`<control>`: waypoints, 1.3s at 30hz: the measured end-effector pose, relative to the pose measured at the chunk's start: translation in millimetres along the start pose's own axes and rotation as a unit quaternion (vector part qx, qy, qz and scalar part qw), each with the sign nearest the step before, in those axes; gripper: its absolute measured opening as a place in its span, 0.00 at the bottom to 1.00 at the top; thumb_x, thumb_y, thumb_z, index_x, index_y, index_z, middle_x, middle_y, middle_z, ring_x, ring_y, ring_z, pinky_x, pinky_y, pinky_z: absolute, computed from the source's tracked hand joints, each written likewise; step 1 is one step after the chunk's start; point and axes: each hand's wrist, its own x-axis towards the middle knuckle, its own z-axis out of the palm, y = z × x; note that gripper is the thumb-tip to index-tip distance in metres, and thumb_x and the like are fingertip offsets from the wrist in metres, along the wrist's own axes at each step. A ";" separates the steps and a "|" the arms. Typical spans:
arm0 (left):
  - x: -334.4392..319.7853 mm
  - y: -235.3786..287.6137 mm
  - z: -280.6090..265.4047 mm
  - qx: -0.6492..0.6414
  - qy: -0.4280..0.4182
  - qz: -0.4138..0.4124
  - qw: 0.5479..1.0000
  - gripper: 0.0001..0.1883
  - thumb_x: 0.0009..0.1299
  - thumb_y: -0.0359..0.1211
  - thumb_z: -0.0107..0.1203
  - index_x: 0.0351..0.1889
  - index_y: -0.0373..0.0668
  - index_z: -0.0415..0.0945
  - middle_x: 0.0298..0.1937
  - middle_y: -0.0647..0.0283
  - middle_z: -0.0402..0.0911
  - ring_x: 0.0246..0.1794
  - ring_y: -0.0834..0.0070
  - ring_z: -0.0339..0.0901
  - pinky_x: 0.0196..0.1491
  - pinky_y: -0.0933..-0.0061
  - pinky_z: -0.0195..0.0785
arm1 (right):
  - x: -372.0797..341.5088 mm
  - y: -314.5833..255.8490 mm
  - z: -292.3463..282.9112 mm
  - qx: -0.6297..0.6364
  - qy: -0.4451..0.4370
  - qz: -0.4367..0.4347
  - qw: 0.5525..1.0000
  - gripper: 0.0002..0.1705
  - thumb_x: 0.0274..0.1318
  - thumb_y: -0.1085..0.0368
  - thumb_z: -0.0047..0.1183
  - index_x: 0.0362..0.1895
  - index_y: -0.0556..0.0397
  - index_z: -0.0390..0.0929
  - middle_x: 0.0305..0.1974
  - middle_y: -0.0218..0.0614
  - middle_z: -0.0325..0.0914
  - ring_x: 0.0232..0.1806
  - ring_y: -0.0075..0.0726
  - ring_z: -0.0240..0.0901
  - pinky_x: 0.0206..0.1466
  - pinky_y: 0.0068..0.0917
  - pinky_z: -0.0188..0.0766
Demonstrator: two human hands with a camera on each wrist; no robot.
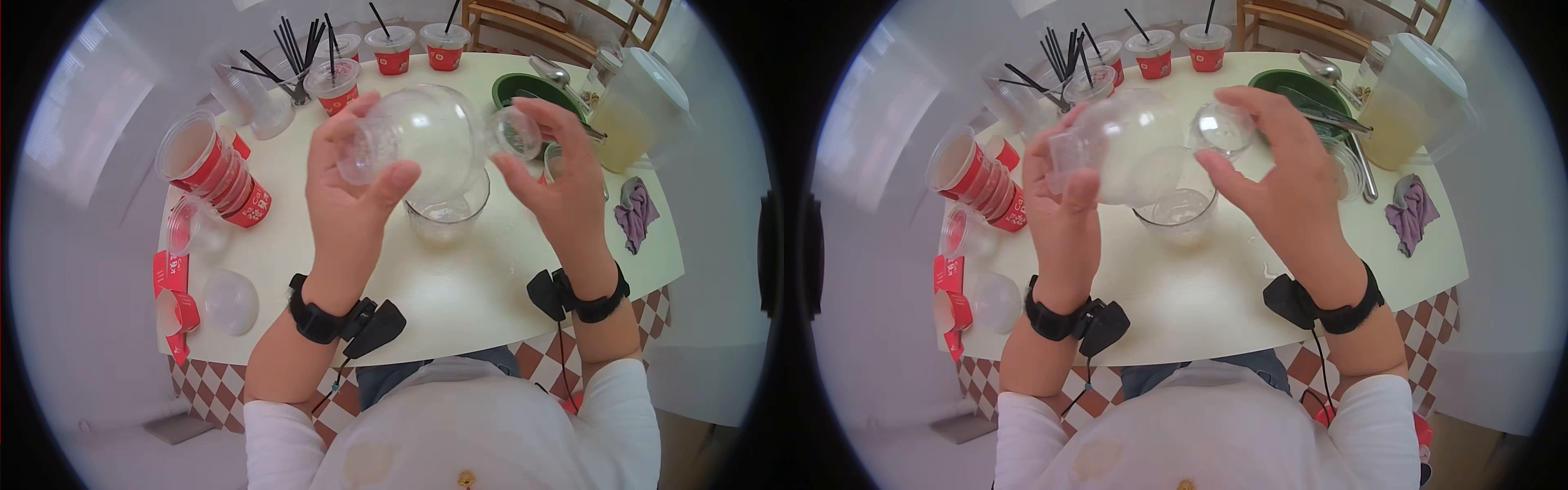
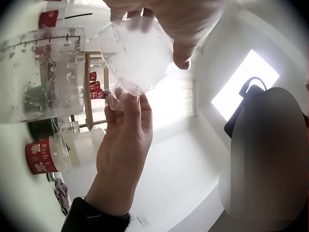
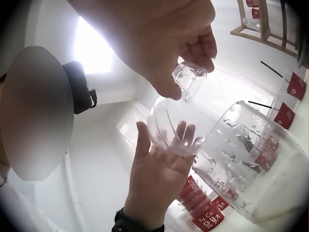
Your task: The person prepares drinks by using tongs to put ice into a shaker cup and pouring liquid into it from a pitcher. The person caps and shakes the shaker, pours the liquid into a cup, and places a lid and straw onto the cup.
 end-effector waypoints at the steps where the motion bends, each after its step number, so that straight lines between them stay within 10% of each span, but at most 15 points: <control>1: 0.1 3.7 -3.4 -0.005 0.000 0.000 1.000 0.31 0.56 0.40 0.63 0.53 0.40 0.59 0.59 0.58 0.63 0.59 0.70 0.60 0.59 0.67 0.55 | -6.0 1.7 -6.6 0.031 0.067 0.023 0.997 0.24 0.40 0.68 0.58 0.46 0.53 0.70 0.40 0.37 0.72 0.41 0.37 0.68 0.46 0.27 0.65; 4: -3.7 17.3 -31.8 -0.076 0.067 0.067 0.993 0.29 0.58 0.40 0.62 0.52 0.40 0.60 0.58 0.57 0.64 0.57 0.71 0.61 0.58 0.71 0.55 | -30.2 4.4 -21.1 0.031 0.042 0.126 0.991 0.27 0.41 0.68 0.58 0.50 0.52 0.68 0.41 0.38 0.72 0.41 0.37 0.69 0.48 0.28 0.65; 8: -35.2 21.1 -85.0 0.190 -0.004 -0.215 0.958 0.28 0.57 0.40 0.60 0.52 0.39 0.63 0.56 0.60 0.65 0.56 0.70 0.64 0.59 0.70 0.53 | -62.7 24.1 -22.7 -0.054 -0.145 0.137 0.979 0.28 0.43 0.69 0.57 0.52 0.53 0.66 0.44 0.40 0.71 0.45 0.40 0.69 0.51 0.31 0.65; 13: -65.6 17.6 -109.8 0.411 -0.128 -0.291 0.855 0.29 0.54 0.37 0.62 0.52 0.37 0.63 0.53 0.58 0.66 0.55 0.68 0.64 0.57 0.71 0.57 | -76.9 33.1 -16.0 -0.074 -0.267 0.148 0.949 0.29 0.42 0.69 0.56 0.53 0.54 0.64 0.48 0.43 0.69 0.48 0.46 0.68 0.51 0.34 0.64; 19: -67.7 28.4 -109.4 0.470 -0.091 -0.124 0.869 0.30 0.55 0.33 0.59 0.56 0.41 0.61 0.54 0.59 0.65 0.58 0.68 0.61 0.58 0.70 0.54 | -80.4 31.7 -9.2 -0.061 -0.315 0.193 0.927 0.31 0.41 0.69 0.57 0.54 0.53 0.63 0.51 0.44 0.68 0.51 0.47 0.66 0.53 0.34 0.63; 23: -25.0 67.0 -150.9 0.562 0.110 0.038 0.819 0.25 0.62 0.35 0.55 0.56 0.40 0.62 0.54 0.61 0.65 0.45 0.76 0.66 0.47 0.76 0.61 | -83.5 30.0 -11.2 -0.091 -0.285 0.104 0.949 0.35 0.37 0.71 0.60 0.55 0.52 0.63 0.53 0.43 0.66 0.54 0.47 0.63 0.55 0.34 0.61; 28: 51.0 81.9 -209.2 0.556 0.229 0.043 0.798 0.25 0.65 0.42 0.50 0.56 0.35 0.62 0.42 0.60 0.72 0.28 0.83 0.66 0.31 0.81 0.63 | -83.9 20.8 -11.6 -0.078 -0.246 0.099 0.961 0.40 0.31 0.72 0.63 0.56 0.50 0.63 0.56 0.42 0.64 0.55 0.47 0.61 0.58 0.36 0.59; 30: 66.8 85.2 -210.3 0.509 0.210 -0.144 0.822 0.24 0.65 0.38 0.49 0.56 0.34 0.62 0.42 0.58 0.72 0.26 0.80 0.68 0.32 0.81 0.64 | -83.4 15.8 -12.7 -0.085 -0.241 0.094 0.962 0.40 0.31 0.71 0.64 0.56 0.49 0.63 0.56 0.42 0.64 0.56 0.47 0.61 0.58 0.36 0.59; 33: 73.1 80.2 -217.9 0.474 0.167 -0.194 0.842 0.23 0.64 0.37 0.49 0.55 0.35 0.63 0.35 0.64 0.74 0.22 0.86 0.66 0.21 0.84 0.58 | -84.8 16.2 -14.9 -0.095 -0.230 0.085 0.965 0.40 0.31 0.71 0.64 0.56 0.49 0.63 0.56 0.41 0.64 0.56 0.47 0.60 0.58 0.36 0.59; 39: 78.8 110.4 -189.1 0.380 0.187 -0.069 0.903 0.20 0.64 0.33 0.46 0.53 0.36 0.64 0.34 0.67 0.73 0.26 0.86 0.69 0.26 0.85 0.61 | -83.3 17.1 -25.4 -0.101 -0.218 0.100 0.966 0.40 0.33 0.71 0.63 0.57 0.49 0.63 0.56 0.41 0.64 0.56 0.47 0.60 0.58 0.36 0.58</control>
